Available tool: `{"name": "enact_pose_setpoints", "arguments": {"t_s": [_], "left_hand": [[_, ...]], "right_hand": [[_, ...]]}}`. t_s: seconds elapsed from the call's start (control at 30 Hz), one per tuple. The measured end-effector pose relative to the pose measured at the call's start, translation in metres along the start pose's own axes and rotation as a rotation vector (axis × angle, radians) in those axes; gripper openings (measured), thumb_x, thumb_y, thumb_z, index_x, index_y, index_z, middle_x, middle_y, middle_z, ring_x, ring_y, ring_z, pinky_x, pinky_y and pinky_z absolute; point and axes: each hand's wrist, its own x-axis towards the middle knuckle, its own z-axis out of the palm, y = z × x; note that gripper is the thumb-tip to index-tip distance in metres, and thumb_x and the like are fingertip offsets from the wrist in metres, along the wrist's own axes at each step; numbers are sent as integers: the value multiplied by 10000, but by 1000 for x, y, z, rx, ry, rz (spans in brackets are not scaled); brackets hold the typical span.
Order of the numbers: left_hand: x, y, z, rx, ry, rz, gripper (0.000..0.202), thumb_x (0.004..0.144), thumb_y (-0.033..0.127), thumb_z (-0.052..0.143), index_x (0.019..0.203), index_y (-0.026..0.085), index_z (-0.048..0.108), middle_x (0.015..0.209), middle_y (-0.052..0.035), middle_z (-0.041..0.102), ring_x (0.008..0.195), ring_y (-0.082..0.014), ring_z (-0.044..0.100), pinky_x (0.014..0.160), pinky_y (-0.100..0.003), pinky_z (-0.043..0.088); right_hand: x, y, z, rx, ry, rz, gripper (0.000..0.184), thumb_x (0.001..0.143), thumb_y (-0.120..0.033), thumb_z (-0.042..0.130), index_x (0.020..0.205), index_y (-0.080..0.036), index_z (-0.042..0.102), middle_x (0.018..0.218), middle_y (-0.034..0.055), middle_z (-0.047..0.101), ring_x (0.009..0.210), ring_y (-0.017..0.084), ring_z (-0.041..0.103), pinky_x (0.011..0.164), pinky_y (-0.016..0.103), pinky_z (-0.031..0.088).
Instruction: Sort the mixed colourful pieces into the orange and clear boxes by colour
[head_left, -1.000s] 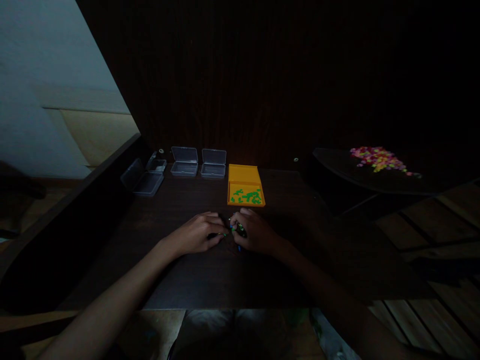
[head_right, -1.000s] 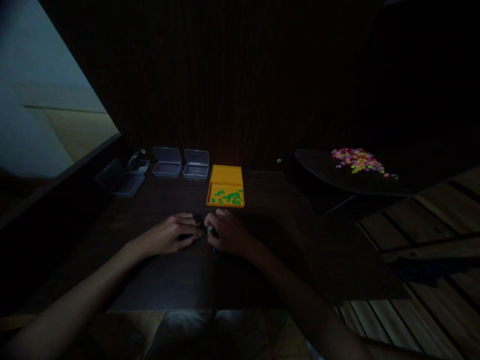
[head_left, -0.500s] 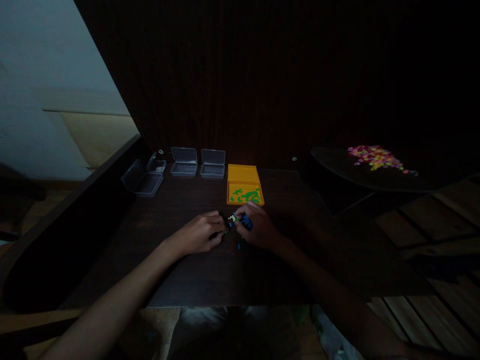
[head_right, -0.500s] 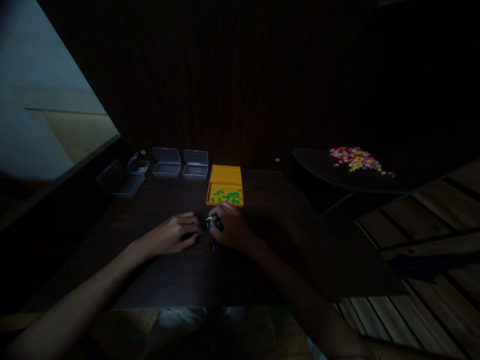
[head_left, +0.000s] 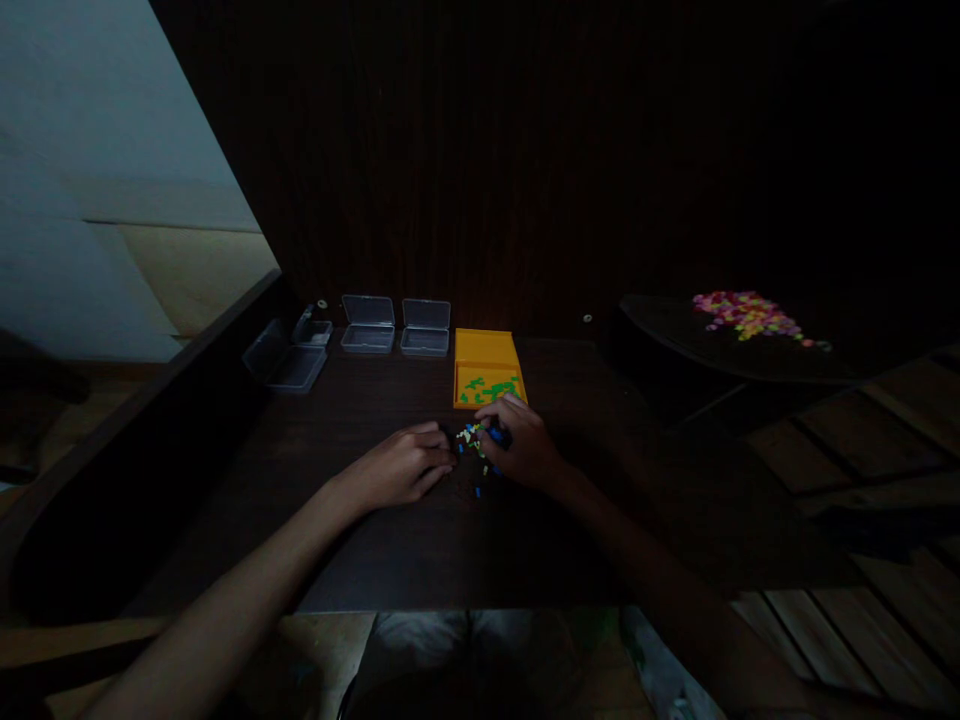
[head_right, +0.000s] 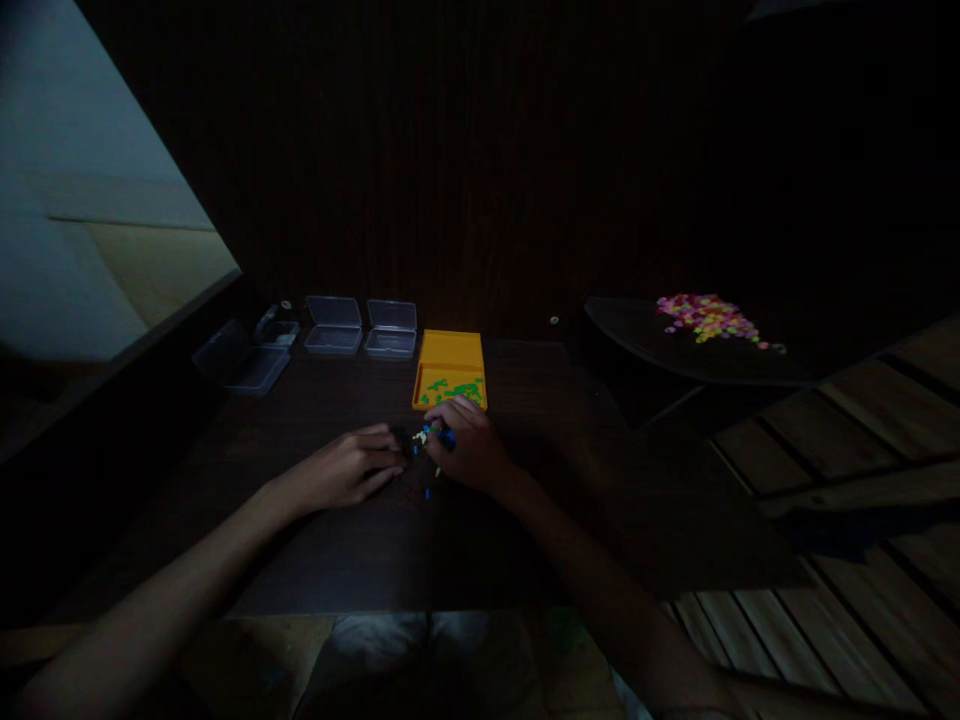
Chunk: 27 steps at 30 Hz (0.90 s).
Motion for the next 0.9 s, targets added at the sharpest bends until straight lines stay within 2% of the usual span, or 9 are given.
{"name": "enact_pose_setpoints", "arguments": {"t_s": [0.1,0.27,0.53,0.63,0.73,0.9], "left_hand": [[1,1,1,15,-9,-18,206,955,196,482,875,160,668,847,-61,632,831,-174,589,857,-316,455],[2,2,2,7,-7,-62,188,945,190,496,880,154,669,862,-64,619,858,-176,585,814,-290,465],[3,0,1,-25,17,-37,224,964,211,466,872,160,664,854,-61,619,827,-164,583,820,-292,469],[4,-1,-3,-99,65,-44,219,968,226,467,893,165,664,855,-55,632,841,-160,591,811,-285,473],[8,-4,-8,-145,162,-73,206,968,243,478,937,169,668,887,-55,659,864,-160,602,824,-293,477],[26,-20,-11,-108,267,-117,185,946,240,506,951,170,678,919,-60,694,897,-177,612,838,-327,488]], "right_hand": [[3,6,-5,-31,60,-18,108,823,-150,553,890,-210,613,766,31,614,759,199,565,734,338,473],[6,25,-11,-64,153,-12,126,861,-168,552,846,-212,669,808,52,671,792,211,582,741,359,484],[6,65,-6,-91,150,89,209,863,-205,558,926,-218,757,825,71,697,796,226,583,762,393,499],[7,72,-3,-84,162,126,208,852,-190,565,921,-219,759,825,71,694,802,232,580,772,404,493],[8,78,-2,-70,177,158,196,851,-183,567,906,-218,751,835,72,700,819,242,580,783,413,487],[14,91,-1,-66,221,205,170,853,-190,561,862,-203,730,818,62,707,790,223,578,745,366,485]]}}
